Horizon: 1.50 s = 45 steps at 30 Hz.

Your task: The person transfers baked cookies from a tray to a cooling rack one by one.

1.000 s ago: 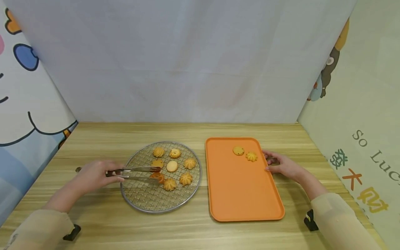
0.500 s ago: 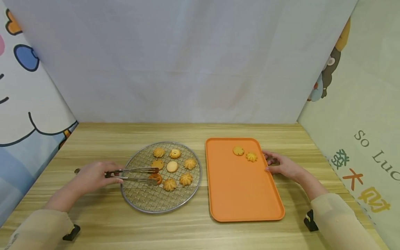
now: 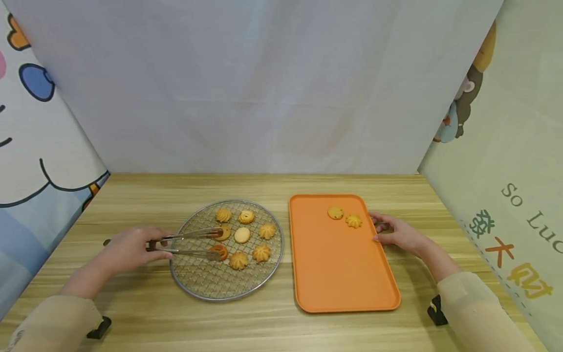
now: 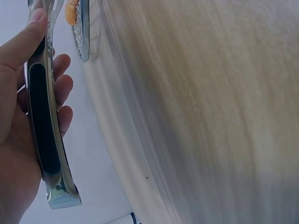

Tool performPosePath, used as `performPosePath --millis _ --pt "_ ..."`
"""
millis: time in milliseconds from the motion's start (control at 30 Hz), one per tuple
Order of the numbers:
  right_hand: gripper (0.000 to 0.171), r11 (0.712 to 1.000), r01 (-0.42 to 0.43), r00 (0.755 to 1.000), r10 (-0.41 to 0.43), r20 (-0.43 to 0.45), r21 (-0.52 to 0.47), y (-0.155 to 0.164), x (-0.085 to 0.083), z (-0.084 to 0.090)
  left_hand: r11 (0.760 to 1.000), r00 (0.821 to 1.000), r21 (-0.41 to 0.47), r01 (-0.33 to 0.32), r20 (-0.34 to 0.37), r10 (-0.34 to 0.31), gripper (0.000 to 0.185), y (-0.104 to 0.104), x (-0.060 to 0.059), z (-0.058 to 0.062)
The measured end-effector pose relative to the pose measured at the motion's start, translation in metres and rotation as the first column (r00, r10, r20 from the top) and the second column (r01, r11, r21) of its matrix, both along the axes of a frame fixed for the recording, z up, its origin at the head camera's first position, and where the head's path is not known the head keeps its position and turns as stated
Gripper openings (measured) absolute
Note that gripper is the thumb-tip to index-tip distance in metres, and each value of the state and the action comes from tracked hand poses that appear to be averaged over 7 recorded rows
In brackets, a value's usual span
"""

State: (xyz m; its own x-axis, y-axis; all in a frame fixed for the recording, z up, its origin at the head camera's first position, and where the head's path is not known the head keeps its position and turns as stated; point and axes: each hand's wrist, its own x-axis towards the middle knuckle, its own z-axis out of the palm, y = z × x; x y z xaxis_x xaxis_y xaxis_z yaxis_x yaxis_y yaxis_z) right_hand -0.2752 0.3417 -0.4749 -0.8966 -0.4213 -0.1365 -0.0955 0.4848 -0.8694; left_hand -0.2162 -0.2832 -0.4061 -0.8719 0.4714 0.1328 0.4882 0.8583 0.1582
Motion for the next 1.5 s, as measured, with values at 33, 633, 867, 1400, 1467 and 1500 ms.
performPosePath --millis 33,633,867,1400,1467,1500 --pt "0.073 1.000 0.000 1.000 0.000 0.000 -0.001 0.000 0.000 0.000 1.000 1.000 -0.001 -0.002 -0.003 0.002 0.048 0.000 0.000 0.001" --pt "0.073 1.000 0.009 1.000 -0.009 0.021 0.000 -0.002 0.001 0.002 0.999 0.999 0.002 -0.039 -0.014 0.039 0.049 0.029 0.001 0.026" --pt "0.074 1.000 0.011 1.000 -0.011 0.023 -0.004 -0.002 0.001 0.002 1.000 0.993 -0.009 -0.009 -0.115 0.008 0.050 0.043 0.003 0.036" --pt "0.072 1.000 0.002 1.000 -0.002 0.012 -0.018 -0.001 -0.001 -0.001 0.995 0.982 0.069 -0.072 -0.170 0.083 0.055 0.078 0.012 0.062" --pt "0.072 1.000 0.005 1.000 -0.005 0.014 -0.020 -0.001 -0.002 -0.001 0.994 0.978 0.081 -0.072 -0.188 0.086 0.055 0.083 0.012 0.064" --pt "0.072 1.000 0.006 1.000 -0.006 0.015 -0.021 -0.001 -0.002 -0.001 0.993 0.977 0.089 -0.074 -0.192 0.090 0.055 0.086 0.012 0.066"
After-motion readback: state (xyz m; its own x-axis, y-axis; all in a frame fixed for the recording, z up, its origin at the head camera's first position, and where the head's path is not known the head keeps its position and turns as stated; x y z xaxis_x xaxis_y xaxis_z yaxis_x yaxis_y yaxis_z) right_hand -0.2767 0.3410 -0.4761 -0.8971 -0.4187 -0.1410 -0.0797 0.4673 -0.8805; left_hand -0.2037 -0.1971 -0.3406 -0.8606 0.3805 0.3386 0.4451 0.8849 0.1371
